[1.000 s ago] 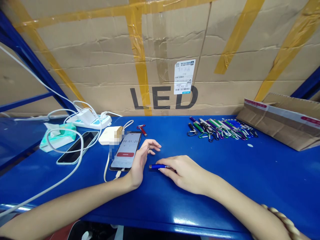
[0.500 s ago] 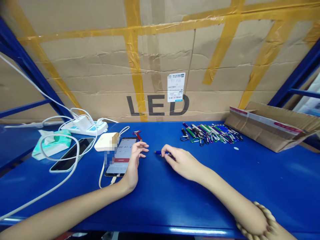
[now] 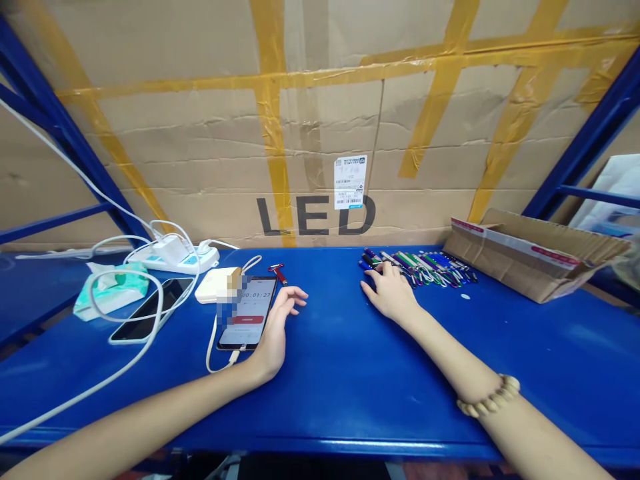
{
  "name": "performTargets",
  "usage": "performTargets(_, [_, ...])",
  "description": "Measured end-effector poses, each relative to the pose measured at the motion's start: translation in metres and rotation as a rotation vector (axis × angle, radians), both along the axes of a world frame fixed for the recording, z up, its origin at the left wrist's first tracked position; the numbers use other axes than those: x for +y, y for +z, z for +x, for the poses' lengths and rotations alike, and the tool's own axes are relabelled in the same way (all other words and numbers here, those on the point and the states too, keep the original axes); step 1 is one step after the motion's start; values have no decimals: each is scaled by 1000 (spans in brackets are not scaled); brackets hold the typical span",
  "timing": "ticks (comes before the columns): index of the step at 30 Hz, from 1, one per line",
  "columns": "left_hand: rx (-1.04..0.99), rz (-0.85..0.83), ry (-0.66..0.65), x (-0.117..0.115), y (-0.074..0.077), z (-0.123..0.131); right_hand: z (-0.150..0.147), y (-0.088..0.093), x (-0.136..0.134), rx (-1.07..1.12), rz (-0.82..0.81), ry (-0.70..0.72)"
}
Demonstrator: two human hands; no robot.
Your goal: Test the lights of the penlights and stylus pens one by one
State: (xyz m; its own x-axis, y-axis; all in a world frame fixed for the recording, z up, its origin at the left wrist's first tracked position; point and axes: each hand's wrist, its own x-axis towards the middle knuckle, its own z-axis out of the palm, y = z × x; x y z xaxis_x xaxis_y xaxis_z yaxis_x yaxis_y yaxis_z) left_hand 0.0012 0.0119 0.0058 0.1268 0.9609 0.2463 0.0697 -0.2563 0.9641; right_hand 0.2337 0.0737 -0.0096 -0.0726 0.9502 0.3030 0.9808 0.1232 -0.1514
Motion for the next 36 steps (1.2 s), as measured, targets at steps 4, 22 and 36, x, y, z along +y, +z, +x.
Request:
performTargets(4, [22,61,-64,-3,3,-1,-3,3,0,6,90,-15])
performTargets(22, [320,576,-346,-18,5,-8,-147,17,28,107,-31,240])
performTargets(36, [404,411,-319,-17,5,-7,-74,10,14,381,-16,183])
